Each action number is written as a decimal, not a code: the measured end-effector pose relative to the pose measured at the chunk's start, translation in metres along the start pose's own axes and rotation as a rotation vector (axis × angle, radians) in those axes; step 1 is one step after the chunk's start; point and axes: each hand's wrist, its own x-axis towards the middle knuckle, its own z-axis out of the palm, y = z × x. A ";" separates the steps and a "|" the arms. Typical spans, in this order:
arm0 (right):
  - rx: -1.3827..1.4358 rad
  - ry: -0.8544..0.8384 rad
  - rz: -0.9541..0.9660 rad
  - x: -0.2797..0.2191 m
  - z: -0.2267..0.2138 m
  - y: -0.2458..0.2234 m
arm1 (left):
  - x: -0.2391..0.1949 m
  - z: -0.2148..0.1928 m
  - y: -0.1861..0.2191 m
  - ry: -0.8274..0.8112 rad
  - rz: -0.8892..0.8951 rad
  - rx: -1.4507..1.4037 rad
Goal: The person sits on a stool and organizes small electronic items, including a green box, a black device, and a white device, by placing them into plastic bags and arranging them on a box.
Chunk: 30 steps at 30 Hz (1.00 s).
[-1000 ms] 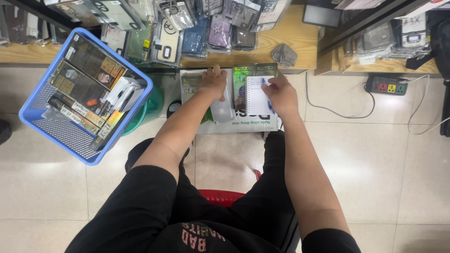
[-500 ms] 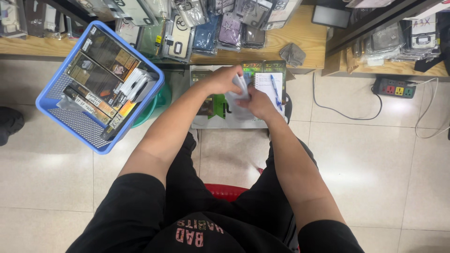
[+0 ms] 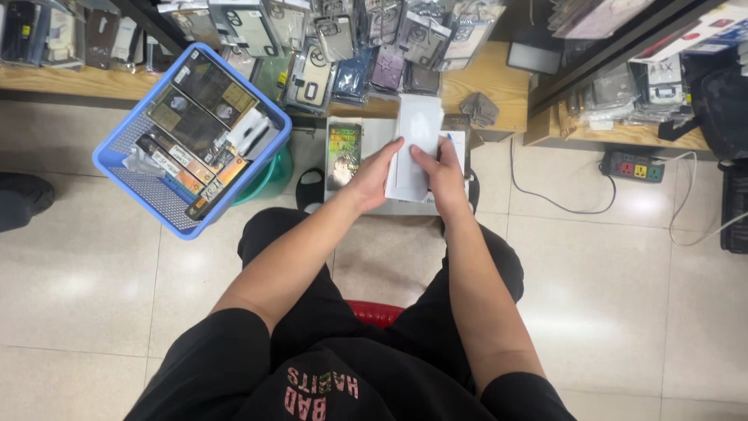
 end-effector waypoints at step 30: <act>0.087 0.268 0.068 -0.016 0.013 -0.046 | 0.077 -0.115 0.001 0.958 -0.033 1.291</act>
